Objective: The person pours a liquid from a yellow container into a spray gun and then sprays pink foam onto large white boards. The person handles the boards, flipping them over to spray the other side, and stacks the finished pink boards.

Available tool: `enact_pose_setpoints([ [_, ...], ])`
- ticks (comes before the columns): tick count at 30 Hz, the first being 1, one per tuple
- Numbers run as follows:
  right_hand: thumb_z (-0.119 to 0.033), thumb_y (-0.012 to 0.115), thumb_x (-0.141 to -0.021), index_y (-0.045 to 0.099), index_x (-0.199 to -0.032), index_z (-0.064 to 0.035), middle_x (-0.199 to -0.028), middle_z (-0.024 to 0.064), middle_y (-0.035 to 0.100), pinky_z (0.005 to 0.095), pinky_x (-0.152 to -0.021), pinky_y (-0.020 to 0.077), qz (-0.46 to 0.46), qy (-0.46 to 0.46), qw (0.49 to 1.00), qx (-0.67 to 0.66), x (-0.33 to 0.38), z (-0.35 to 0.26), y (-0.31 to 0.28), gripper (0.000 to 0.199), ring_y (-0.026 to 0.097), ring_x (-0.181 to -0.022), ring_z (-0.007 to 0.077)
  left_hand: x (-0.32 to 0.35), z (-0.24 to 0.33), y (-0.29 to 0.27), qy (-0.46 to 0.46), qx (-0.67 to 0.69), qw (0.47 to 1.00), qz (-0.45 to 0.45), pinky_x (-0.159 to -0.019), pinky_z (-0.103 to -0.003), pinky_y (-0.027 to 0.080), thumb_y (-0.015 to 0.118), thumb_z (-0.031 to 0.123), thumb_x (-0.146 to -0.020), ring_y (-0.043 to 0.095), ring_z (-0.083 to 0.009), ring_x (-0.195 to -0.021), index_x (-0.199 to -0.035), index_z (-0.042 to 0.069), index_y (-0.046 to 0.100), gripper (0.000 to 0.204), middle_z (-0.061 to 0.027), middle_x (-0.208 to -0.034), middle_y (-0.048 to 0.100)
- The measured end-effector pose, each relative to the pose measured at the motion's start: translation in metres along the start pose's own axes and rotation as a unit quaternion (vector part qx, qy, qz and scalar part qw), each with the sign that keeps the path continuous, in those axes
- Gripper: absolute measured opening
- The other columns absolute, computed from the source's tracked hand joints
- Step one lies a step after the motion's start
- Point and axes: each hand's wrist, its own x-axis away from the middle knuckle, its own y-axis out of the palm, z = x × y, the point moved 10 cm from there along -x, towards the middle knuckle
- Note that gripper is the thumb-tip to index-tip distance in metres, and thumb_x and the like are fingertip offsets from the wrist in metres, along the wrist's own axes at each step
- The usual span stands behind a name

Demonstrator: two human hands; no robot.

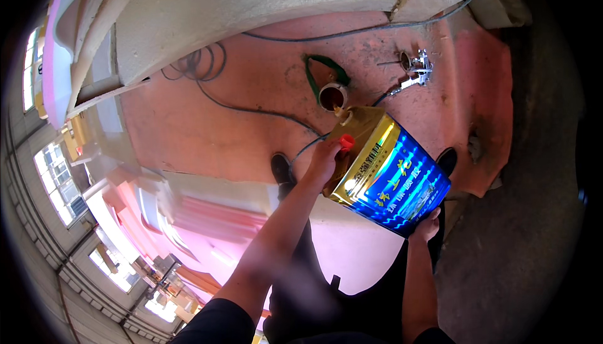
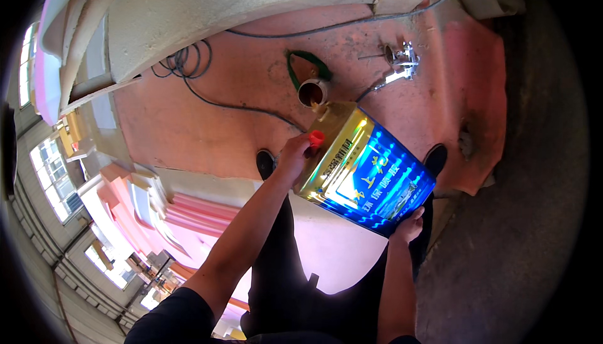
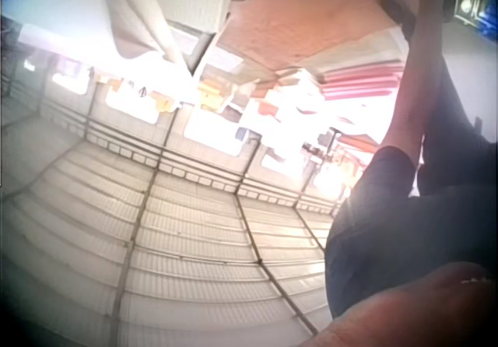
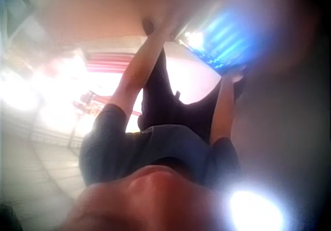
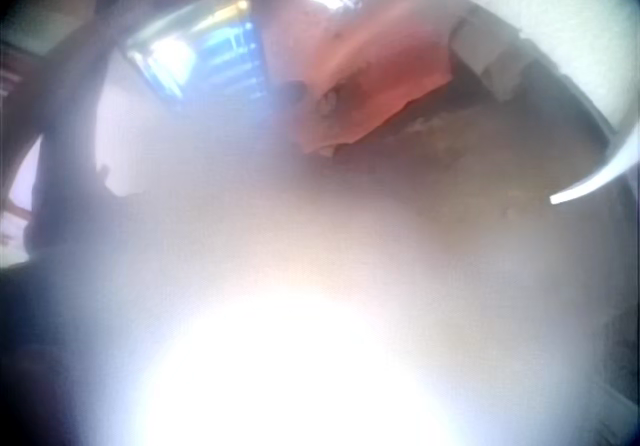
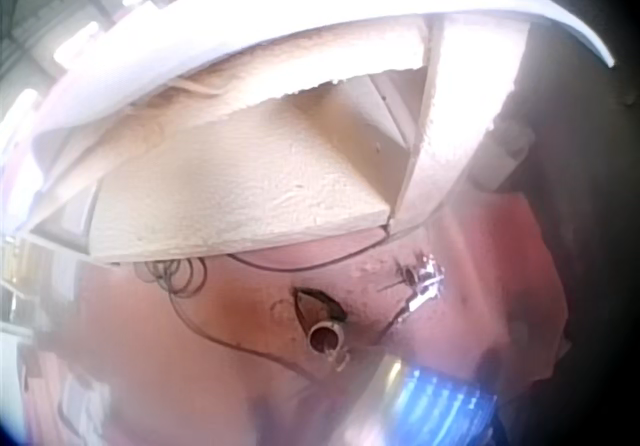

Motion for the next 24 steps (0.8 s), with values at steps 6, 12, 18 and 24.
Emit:
enact_pose_setpoints([
  [6,-0.052,0.046,-0.102,0.067,-0.105,0.0064,-0.094,0.0150,0.071,0.0389,-0.073,0.0511,0.006,0.011,1.000,0.012,0.003,-0.003,-0.002,0.062,0.064,-0.079,0.0251,-0.002,0.001,-0.004,0.013,-0.039,0.999,0.007,-0.063,-0.027,0.033,0.053,0.028,-0.092,0.042,-0.0084,-0.066,-0.074,0.009,0.061,0.028,0.0018,-0.069,0.052],
  [12,-0.052,0.048,-0.102,0.067,-0.104,0.0072,-0.093,0.0153,0.071,0.0388,-0.073,0.0509,0.012,0.007,0.999,0.032,0.003,-0.004,-0.005,0.063,0.063,-0.078,0.0246,-0.007,-0.006,-0.010,0.018,-0.047,0.999,0.009,-0.063,-0.028,0.033,0.053,0.029,-0.092,0.042,-0.0086,-0.065,-0.073,0.009,0.061,0.029,0.0019,-0.068,0.052],
  [18,-0.052,0.049,-0.101,0.068,-0.102,0.0066,-0.092,0.0150,0.071,0.0389,-0.074,0.0502,0.021,0.005,0.999,0.037,0.001,-0.007,-0.008,0.062,0.063,-0.078,0.0252,-0.005,-0.005,-0.007,0.005,-0.027,1.000,0.005,-0.064,-0.028,0.032,0.054,0.029,-0.092,0.041,-0.0087,-0.066,-0.072,0.009,0.061,0.028,0.0022,-0.068,0.052],
  [24,-0.053,0.049,-0.101,0.067,-0.104,0.0063,-0.092,0.0148,0.071,0.0389,-0.074,0.0503,0.033,-0.001,0.999,0.030,0.004,-0.010,-0.009,0.062,0.063,-0.078,0.0248,-0.006,-0.008,-0.006,-0.011,0.019,1.000,0.000,-0.065,-0.027,0.032,0.058,0.029,-0.091,0.041,-0.0081,-0.067,-0.074,0.010,0.062,0.026,0.0031,-0.070,0.051],
])
